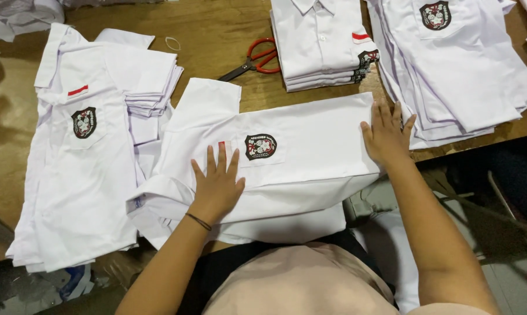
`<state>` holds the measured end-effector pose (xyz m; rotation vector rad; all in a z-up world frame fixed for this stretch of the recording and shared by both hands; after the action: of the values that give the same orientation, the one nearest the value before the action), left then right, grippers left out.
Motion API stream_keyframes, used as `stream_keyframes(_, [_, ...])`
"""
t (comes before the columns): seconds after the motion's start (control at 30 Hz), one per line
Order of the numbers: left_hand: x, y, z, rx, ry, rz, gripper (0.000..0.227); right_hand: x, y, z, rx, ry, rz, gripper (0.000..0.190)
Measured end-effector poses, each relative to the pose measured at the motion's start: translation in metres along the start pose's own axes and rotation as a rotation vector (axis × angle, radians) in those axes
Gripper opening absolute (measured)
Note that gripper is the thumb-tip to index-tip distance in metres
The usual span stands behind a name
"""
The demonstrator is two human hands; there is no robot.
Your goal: The person folds white shirts on a wooden table, smoothing the fabric by hand and organizing them into stacks.
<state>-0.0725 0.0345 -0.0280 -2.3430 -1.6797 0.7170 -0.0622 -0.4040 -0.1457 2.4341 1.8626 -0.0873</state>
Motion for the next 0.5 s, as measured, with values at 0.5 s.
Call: stream_keyframes(0.5, [-0.001,-0.009,0.048,-0.102,-0.133,0.071,0.062,0.227,-0.018,-0.074,0.168,0.127,-0.47,0.069])
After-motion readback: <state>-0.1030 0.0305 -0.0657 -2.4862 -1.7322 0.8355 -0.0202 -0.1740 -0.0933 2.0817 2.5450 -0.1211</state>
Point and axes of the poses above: each hand's wrist, its own y-axis towards the middle knuckle, its own z-axis out of the palm, x = y × z, the point moved 1 cm from there along y, towards the middle knuckle, and after that the axes turned 13 degrees about -y, right-handed, at the moved point
